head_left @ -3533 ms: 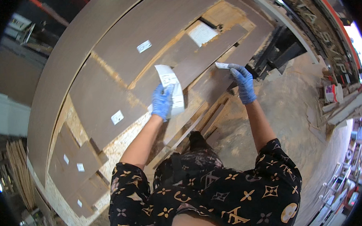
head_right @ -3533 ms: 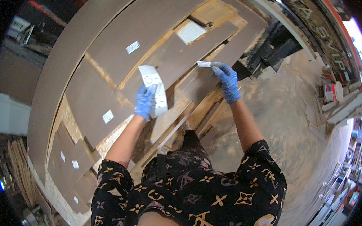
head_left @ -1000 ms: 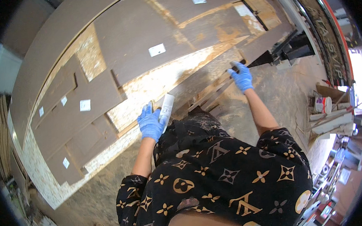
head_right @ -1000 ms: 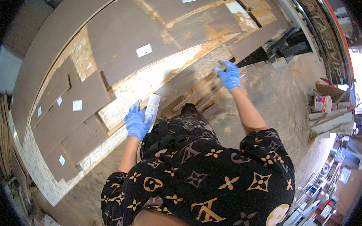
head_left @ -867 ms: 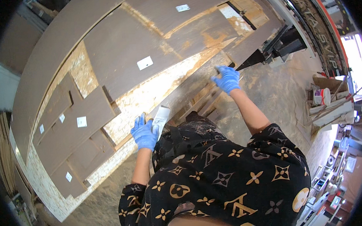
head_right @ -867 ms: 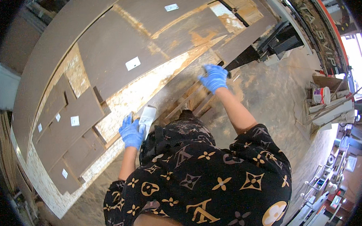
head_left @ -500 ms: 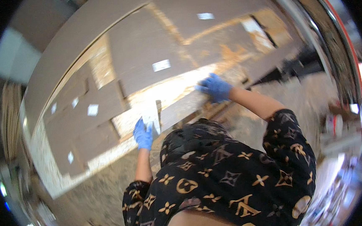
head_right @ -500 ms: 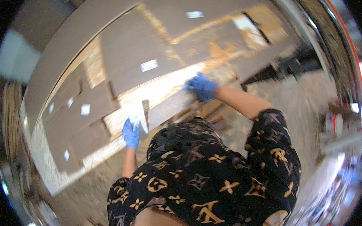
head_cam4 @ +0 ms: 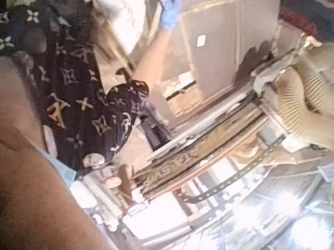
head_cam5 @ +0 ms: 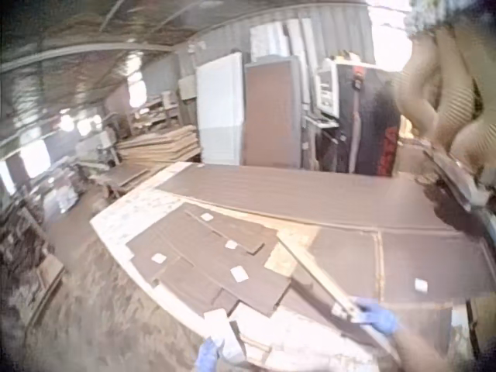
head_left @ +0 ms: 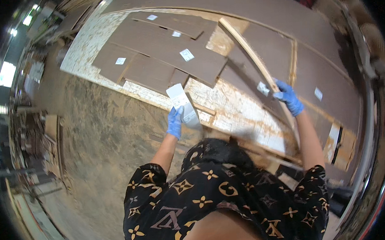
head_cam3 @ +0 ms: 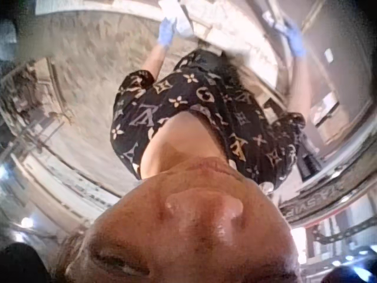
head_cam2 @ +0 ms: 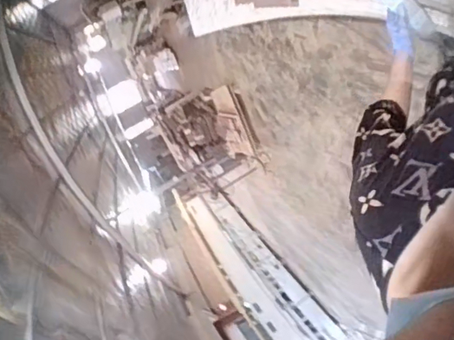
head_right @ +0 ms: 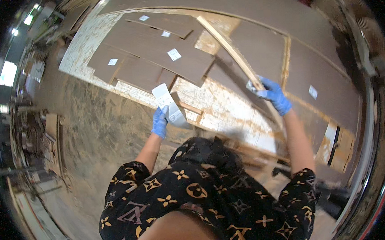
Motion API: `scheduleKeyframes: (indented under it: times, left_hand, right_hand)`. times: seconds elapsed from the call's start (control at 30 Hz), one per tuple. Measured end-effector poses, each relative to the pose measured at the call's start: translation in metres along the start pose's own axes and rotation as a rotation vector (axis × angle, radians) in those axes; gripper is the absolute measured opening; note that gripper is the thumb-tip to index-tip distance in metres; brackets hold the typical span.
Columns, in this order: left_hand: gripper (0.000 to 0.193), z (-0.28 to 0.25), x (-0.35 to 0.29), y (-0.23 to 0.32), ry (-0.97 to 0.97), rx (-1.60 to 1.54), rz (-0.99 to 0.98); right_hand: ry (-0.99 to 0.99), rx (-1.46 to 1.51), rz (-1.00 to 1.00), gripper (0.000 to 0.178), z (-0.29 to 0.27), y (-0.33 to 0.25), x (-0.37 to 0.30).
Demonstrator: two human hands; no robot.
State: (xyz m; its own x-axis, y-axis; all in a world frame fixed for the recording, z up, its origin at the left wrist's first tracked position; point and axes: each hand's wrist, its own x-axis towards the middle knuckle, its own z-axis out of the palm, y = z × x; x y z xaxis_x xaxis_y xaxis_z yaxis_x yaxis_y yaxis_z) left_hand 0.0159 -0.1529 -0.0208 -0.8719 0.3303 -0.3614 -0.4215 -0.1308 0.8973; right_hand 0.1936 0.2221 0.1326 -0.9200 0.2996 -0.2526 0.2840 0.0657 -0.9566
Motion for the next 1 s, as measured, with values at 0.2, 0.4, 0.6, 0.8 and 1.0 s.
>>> scheduleKeyframes:
  times: [0.2,0.4,0.6,0.8,1.0]
  left_hand:
    - [0.035,-0.026,-0.022,0.069,0.090,-0.226,0.192]
    - [0.037,-0.117,0.007,0.121,0.240,-0.079,0.313]
    - [0.036,-0.171,0.050,0.169,0.217,-0.257,0.276]
    - [0.037,-0.208,0.093,0.189,0.162,-0.418,0.201]
    - [0.035,-0.215,0.122,0.199,0.107,-0.526,0.203]
  right_hand:
    - [-0.162,-0.143,-0.102,0.071,0.129,-0.039,0.129]
    - [-0.243,-0.678,-0.209,0.072,0.308,-0.071,0.245]
    - [-0.152,-1.240,-0.356,0.077,0.421,-0.093,0.341]
    - [-0.087,-1.444,-0.271,0.077,0.402,-0.042,0.288]
    - [-0.060,-1.426,-0.214,0.072,0.367,-0.033,0.275]
